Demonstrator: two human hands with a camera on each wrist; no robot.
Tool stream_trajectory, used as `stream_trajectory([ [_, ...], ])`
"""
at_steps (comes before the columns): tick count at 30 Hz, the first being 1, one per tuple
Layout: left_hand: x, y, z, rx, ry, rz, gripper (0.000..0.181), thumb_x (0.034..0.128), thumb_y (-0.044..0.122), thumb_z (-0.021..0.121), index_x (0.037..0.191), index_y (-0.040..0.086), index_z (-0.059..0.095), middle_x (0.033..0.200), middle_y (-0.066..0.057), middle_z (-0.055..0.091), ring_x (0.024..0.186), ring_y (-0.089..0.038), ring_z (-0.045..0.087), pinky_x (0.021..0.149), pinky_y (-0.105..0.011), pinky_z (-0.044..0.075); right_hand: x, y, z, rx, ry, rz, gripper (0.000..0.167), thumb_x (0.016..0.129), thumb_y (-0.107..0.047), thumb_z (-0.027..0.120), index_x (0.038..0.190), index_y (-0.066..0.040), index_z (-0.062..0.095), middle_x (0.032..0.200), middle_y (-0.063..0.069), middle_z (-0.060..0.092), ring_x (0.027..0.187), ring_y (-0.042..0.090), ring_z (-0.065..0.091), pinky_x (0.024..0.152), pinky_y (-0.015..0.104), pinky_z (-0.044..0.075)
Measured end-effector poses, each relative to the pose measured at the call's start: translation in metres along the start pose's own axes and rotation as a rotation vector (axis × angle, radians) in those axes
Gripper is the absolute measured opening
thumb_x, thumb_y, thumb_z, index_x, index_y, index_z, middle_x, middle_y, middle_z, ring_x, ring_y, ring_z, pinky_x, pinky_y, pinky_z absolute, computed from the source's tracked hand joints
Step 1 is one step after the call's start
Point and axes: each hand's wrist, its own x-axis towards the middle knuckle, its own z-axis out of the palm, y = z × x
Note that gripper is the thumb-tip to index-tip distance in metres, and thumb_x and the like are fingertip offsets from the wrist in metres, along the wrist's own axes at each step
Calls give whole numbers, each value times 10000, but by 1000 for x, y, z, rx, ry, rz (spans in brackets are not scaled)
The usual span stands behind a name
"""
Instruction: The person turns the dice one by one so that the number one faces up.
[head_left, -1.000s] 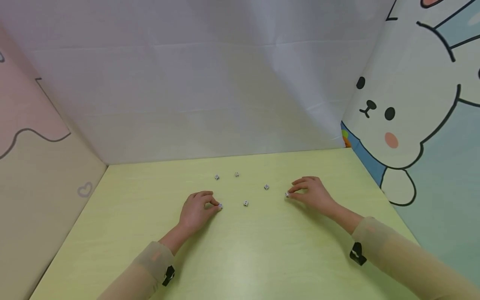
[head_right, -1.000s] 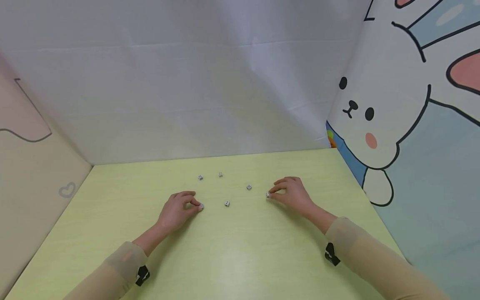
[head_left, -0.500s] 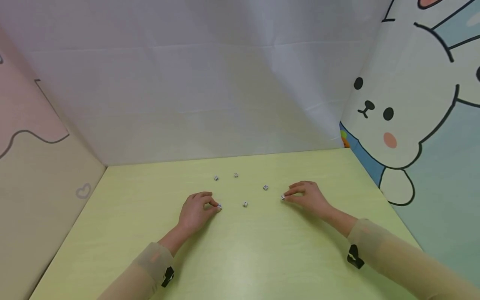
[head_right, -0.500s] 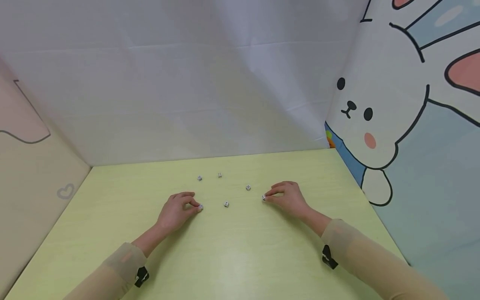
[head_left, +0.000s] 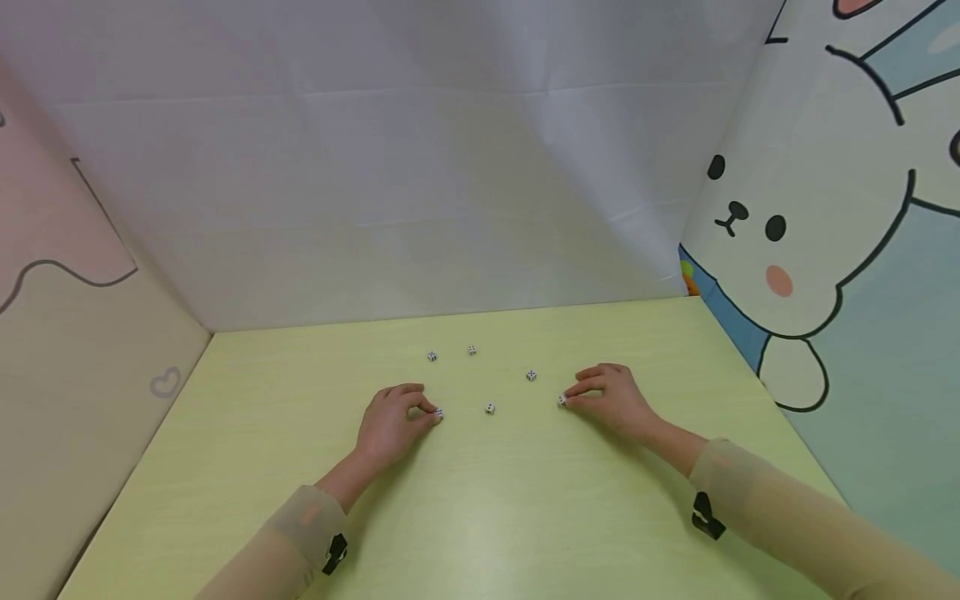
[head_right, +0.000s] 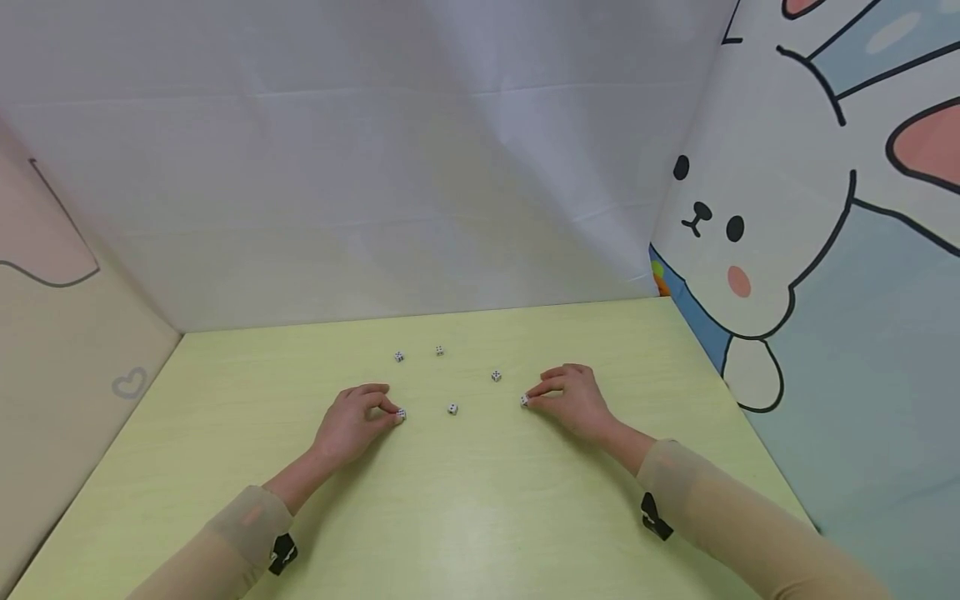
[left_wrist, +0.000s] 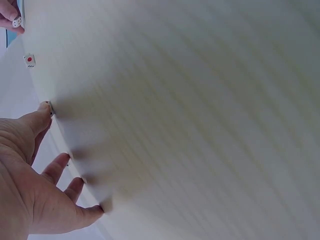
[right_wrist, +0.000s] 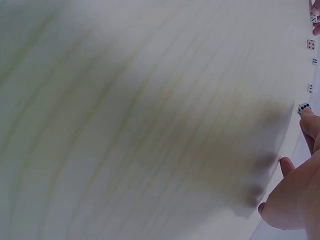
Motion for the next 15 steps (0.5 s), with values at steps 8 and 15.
stream_trajectory([
  [8, -1, 4, -5, 10, -5, 0, 106, 925, 308, 782, 893, 207, 774, 1384, -121, 624, 1318, -432, 497, 1106, -573, 383, -3, -1, 1, 21, 10, -9, 134, 881, -208, 818, 972, -111, 832, 1326, 235, 618, 1368, 507, 333, 1135, 643, 199],
  [15, 0, 8, -8, 13, -5, -6, 106, 924, 314, 784, 895, 213, 770, 1395, -111, 619, 1325, -419, 492, 1105, -573, 386, -3, 0, -1, 34, 2, 40, 130, 880, -225, 829, 973, -135, 832, 1468, 235, 525, 1458, 506, 209, 1162, 664, 191],
])
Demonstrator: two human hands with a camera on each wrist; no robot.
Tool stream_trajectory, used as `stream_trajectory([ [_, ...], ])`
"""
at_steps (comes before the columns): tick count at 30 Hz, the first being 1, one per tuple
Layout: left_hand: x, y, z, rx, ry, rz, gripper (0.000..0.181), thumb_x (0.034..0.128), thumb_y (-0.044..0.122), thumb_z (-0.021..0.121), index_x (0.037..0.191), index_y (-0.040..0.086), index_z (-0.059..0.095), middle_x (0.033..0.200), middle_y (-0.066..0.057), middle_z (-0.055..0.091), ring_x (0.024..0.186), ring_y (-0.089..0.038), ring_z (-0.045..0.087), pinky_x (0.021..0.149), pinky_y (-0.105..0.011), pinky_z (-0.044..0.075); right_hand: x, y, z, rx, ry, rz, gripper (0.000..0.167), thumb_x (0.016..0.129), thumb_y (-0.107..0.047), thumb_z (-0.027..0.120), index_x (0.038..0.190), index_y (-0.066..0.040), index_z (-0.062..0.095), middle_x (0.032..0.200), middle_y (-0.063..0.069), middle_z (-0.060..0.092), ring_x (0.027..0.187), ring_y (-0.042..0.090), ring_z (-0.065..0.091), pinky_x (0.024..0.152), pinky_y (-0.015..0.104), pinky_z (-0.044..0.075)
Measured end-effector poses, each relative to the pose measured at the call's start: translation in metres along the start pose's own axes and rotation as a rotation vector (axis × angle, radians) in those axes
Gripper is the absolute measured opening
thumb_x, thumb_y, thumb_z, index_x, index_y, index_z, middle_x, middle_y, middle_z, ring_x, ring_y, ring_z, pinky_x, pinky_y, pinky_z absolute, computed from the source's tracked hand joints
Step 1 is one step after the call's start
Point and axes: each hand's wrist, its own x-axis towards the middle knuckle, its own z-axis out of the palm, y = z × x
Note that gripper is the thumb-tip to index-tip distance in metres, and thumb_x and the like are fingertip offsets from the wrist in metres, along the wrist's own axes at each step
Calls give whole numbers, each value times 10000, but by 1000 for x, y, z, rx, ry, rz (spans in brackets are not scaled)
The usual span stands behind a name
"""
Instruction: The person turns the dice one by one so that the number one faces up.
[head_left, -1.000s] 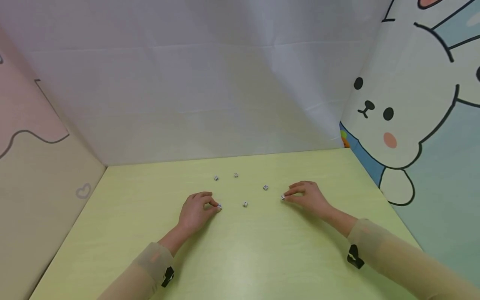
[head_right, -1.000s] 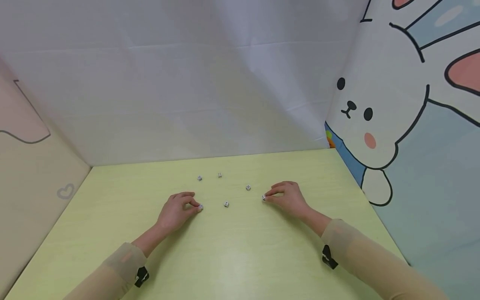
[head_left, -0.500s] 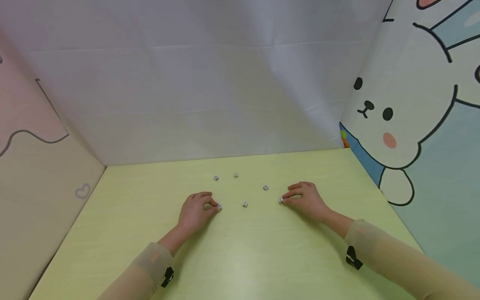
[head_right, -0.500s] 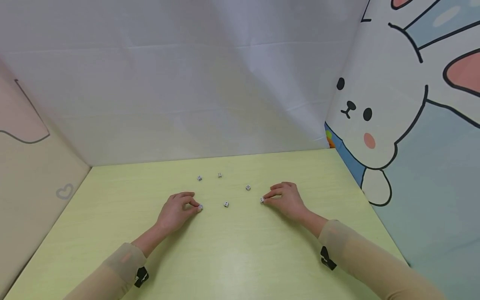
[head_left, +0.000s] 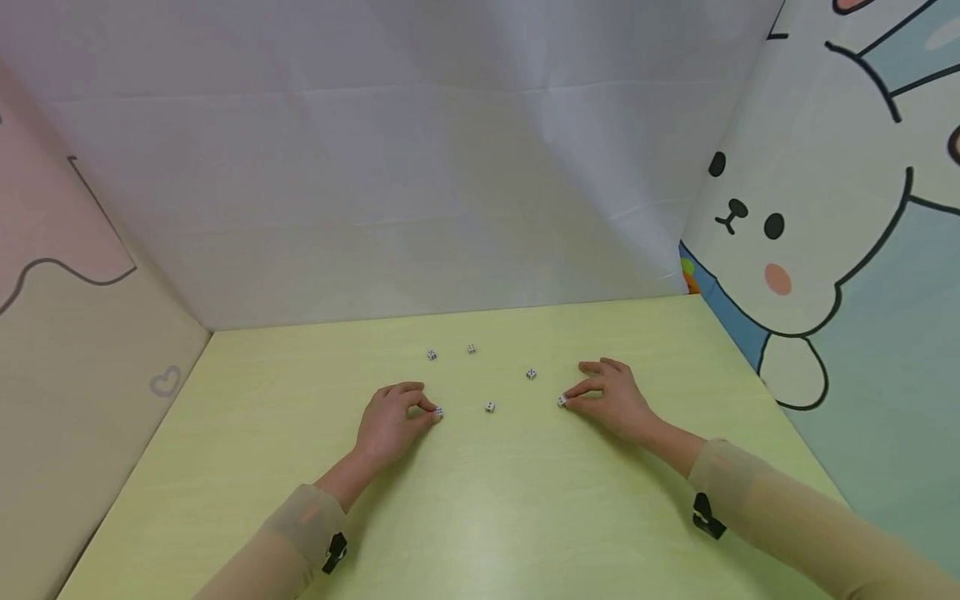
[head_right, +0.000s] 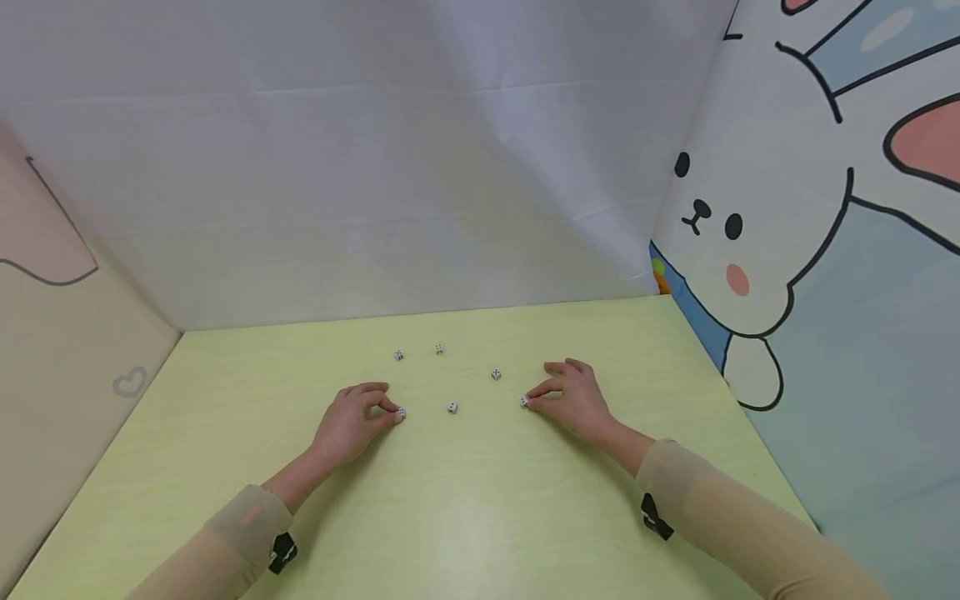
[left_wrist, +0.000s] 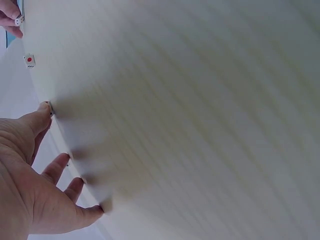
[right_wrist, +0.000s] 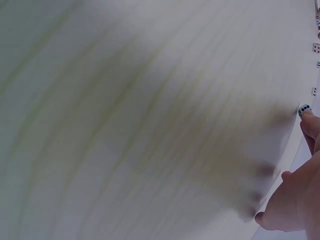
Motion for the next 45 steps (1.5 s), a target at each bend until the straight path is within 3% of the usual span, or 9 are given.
stream_trajectory([
  [15, 3, 0, -1, -6, 11, 17, 93, 922, 285, 786, 909, 194, 777, 1386, -126, 622, 1321, -429, 490, 1107, -577, 380, 2, 2, -5, -36, 3, -36, 141, 887, -226, 822, 982, -122, 832, 1446, 263, 533, 1446, 525, 218, 1162, 655, 178],
  [23, 2, -1, -1, -12, 4, 4, 94, 917, 293, 791, 890, 206, 770, 1392, -118, 621, 1326, -436, 484, 1112, -587, 372, -1, 5, -5, -30, -3, 2, 111, 896, -218, 813, 978, -145, 832, 1464, 245, 523, 1465, 509, 186, 1166, 665, 169],
  [34, 1, -3, 4, -10, -2, 6, 78, 918, 289, 792, 887, 220, 770, 1393, -114, 620, 1330, -427, 482, 1117, -590, 363, -5, 11, -3, -45, 14, -21, 127, 890, -183, 814, 1006, -132, 824, 1447, 255, 532, 1454, 520, 204, 1168, 662, 162],
  [45, -1, -4, 6, -17, 15, 5, 86, 912, 287, 797, 883, 210, 769, 1381, -117, 626, 1317, -429, 494, 1105, -582, 379, 1, 5, -14, -214, 63, -57, 151, 888, -207, 810, 1008, -115, 822, 1348, 221, 615, 1394, 501, 319, 1131, 652, 272],
])
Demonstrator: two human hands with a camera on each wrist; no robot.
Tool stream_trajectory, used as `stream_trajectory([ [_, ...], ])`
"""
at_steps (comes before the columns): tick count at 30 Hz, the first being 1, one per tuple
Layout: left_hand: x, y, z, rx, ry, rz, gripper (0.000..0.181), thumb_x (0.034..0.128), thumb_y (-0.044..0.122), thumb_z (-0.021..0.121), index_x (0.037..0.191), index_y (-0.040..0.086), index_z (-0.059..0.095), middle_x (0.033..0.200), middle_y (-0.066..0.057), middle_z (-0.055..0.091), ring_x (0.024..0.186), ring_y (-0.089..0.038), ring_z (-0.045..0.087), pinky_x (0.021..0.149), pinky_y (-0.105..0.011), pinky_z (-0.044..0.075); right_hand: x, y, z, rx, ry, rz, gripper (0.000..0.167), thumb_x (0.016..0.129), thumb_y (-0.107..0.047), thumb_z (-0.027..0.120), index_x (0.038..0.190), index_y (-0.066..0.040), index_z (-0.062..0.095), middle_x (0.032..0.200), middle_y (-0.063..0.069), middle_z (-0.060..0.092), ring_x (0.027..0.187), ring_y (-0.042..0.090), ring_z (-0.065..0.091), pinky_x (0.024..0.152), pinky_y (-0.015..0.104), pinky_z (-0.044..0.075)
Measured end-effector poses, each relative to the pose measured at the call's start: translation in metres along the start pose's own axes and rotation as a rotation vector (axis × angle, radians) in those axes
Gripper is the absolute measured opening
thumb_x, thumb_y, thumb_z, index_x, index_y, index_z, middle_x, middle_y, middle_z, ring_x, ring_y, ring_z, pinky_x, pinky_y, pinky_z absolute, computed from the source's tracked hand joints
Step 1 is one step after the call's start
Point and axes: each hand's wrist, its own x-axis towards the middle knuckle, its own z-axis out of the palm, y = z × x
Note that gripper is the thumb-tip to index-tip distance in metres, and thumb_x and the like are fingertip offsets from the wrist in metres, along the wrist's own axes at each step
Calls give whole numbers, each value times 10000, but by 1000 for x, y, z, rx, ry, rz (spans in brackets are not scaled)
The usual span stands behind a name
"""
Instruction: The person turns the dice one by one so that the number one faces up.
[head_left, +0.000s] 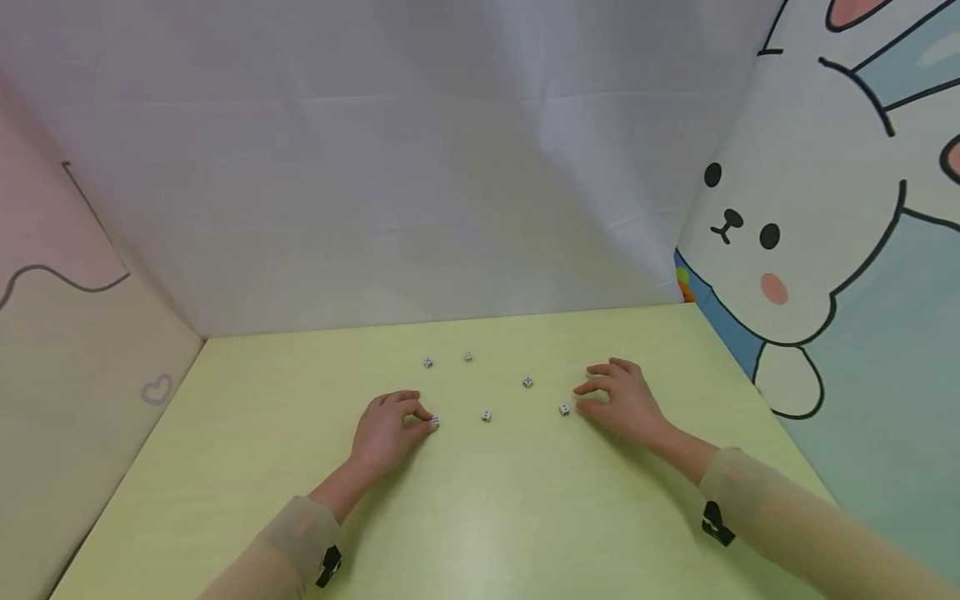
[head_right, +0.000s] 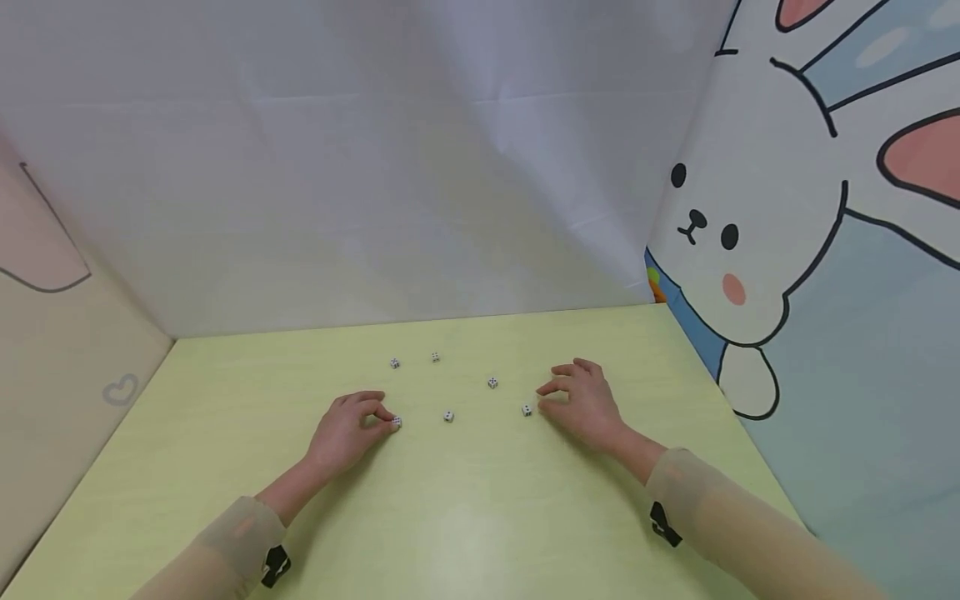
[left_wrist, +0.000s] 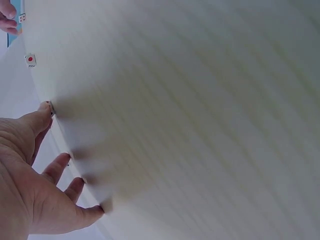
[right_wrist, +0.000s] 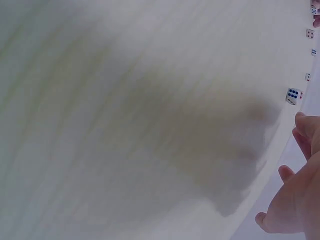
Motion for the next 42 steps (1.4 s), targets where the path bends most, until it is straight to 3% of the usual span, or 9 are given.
stream_trajectory([
  [8, -1, 4, -6, -2, 2, 6, 88, 912, 286, 797, 872, 218, 759, 1377, -122, 627, 1309, -437, 500, 1100, -587, 378, 4, -12, -10, -139, -4, -12, 110, 864, -268, 830, 899, -164, 822, 1306, 189, 641, 1364, 482, 370, 1099, 666, 313],
  [19, -2, 6, -7, 10, -13, -4, 84, 917, 291, 792, 883, 219, 764, 1390, -120, 618, 1322, -437, 486, 1109, -588, 370, 2, -21, 0, -115, -63, 71, 190, 860, -341, 830, 917, -161, 808, 1325, 184, 633, 1375, 499, 359, 1097, 681, 322],
  [26, -2, 6, -6, 10, -18, -11, 91, 921, 303, 788, 892, 220, 766, 1401, -113, 612, 1331, -434, 478, 1111, -587, 368, -2, -25, 2, -166, -31, 36, 217, 861, -333, 829, 957, -140, 802, 1303, 181, 649, 1354, 496, 394, 1070, 679, 357],
  [32, -2, 4, -4, 6, -25, -6, 108, 927, 318, 780, 903, 214, 766, 1405, -116, 610, 1335, -445, 473, 1113, -594, 366, -7, -33, -6, -182, -66, 35, 200, 860, -270, 818, 994, -122, 801, 1314, 191, 628, 1346, 508, 386, 1052, 689, 364],
  [42, -2, 0, 1, 6, -21, -6, 99, 929, 298, 781, 917, 200, 771, 1400, -113, 616, 1330, -443, 479, 1117, -584, 367, -1, -40, -18, -341, -90, -39, 114, 854, -283, 838, 905, -181, 836, 1175, 114, 690, 1223, 441, 487, 964, 636, 441],
])
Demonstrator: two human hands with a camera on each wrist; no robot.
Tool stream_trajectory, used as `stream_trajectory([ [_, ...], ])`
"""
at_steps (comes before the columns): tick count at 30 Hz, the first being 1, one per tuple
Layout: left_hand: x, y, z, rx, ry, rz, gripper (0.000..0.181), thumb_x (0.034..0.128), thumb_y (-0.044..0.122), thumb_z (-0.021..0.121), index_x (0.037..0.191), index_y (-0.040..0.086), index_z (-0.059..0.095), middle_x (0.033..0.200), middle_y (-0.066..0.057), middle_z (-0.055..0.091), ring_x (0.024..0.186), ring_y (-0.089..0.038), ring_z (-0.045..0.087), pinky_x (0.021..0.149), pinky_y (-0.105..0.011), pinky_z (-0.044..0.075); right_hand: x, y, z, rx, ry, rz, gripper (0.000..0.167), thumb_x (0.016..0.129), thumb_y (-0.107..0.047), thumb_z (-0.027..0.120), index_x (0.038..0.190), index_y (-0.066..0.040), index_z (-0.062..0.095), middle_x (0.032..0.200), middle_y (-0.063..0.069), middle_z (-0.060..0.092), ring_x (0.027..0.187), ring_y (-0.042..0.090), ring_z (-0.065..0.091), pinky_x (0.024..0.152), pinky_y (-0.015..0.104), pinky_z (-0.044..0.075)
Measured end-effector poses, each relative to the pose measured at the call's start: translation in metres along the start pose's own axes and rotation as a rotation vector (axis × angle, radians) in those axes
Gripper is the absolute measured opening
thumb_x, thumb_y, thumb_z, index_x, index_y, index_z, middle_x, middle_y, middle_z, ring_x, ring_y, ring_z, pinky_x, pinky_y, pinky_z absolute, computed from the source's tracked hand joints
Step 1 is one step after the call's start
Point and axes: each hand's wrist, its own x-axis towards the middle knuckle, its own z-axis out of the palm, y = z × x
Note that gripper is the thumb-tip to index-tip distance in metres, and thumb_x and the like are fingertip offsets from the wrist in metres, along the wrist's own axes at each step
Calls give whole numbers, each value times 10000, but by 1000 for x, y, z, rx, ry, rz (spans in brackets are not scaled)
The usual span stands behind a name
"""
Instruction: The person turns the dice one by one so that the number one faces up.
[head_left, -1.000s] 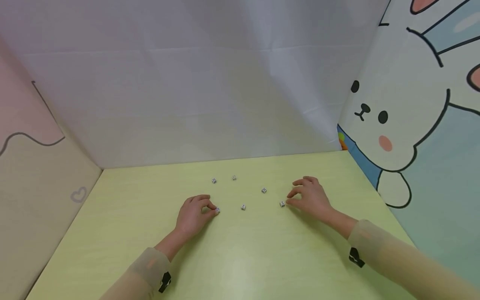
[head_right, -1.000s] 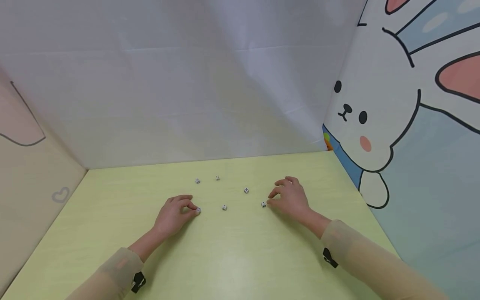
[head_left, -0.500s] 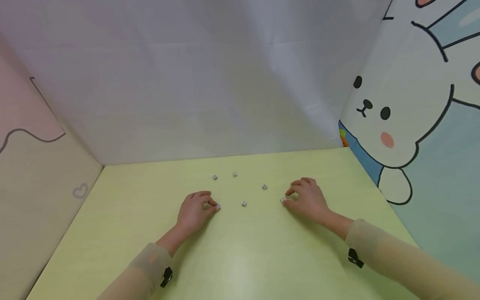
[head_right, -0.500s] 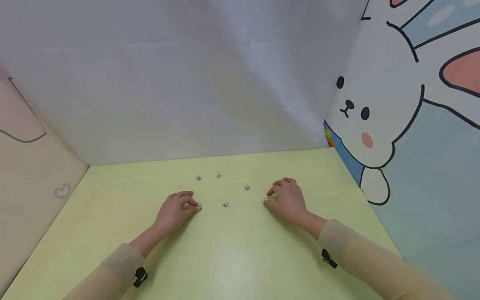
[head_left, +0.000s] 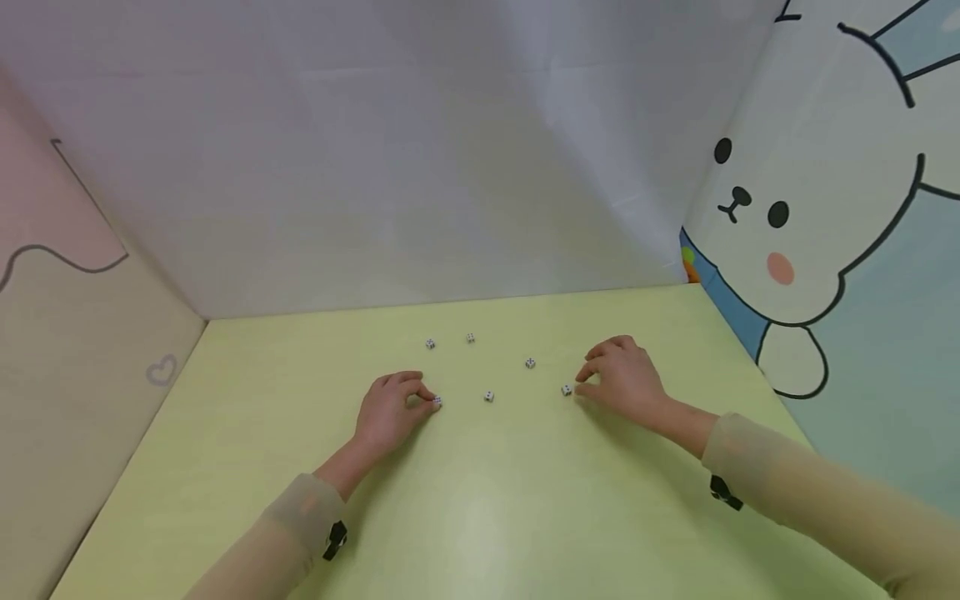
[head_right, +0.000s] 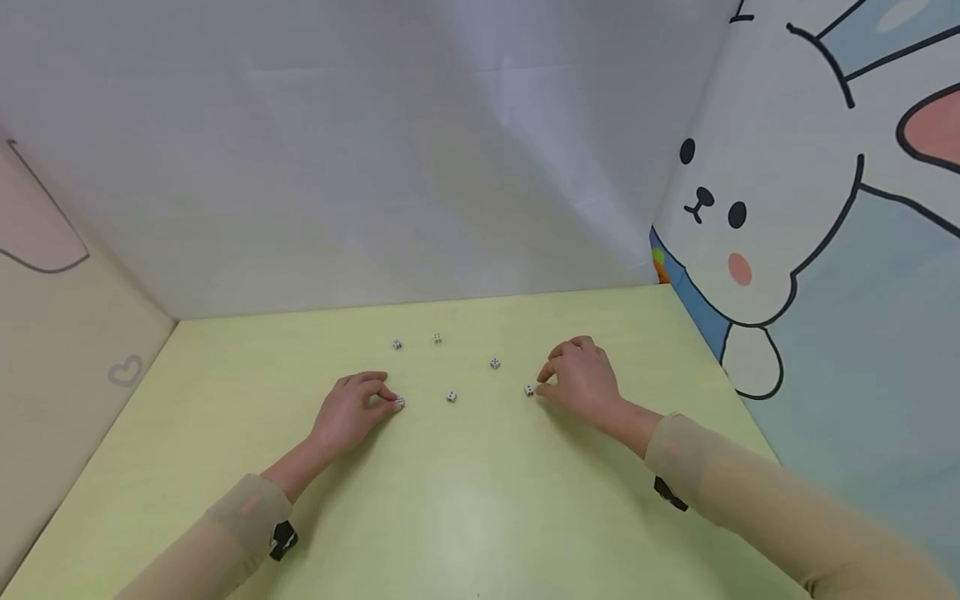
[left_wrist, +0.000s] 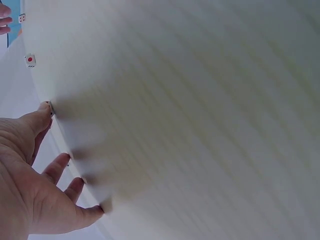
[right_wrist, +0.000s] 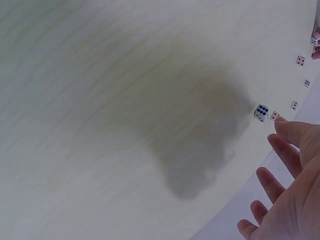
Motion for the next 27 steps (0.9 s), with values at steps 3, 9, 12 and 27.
stream_trajectory([
  [3, 0, 0, -1, 5, 3, 3, 95, 927, 286, 783, 918, 192, 772, 1396, -122, 618, 1325, -444, 484, 1117, -583, 367, 5, -1, 1, 11, -13, 14, 128, 853, -306, 838, 898, -186, 837, 1148, 95, 695, 1214, 438, 487, 955, 626, 441],
  [9, 1, 0, 0, -3, -4, -3, 90, 928, 280, 783, 915, 192, 771, 1400, -123, 616, 1333, -437, 480, 1124, -577, 362, 9, -1, 9, 58, -39, 55, 188, 845, -359, 846, 895, -179, 837, 1128, 86, 694, 1221, 431, 479, 965, 616, 432],
  [12, 1, 0, -1, -1, -6, 0, 102, 934, 291, 775, 918, 191, 771, 1402, -127, 613, 1334, -435, 481, 1125, -577, 361, 9, -1, 12, 66, -27, 58, 187, 842, -360, 845, 891, -180, 832, 1129, 85, 689, 1223, 432, 473, 969, 624, 420],
  [27, 1, 0, -1, 2, -9, 5, 118, 937, 305, 768, 920, 188, 772, 1402, -132, 611, 1338, -427, 481, 1127, -578, 357, 11, -3, 22, 46, -11, 58, 175, 823, -360, 842, 883, -198, 815, 1182, 107, 667, 1266, 427, 447, 1013, 624, 403],
])
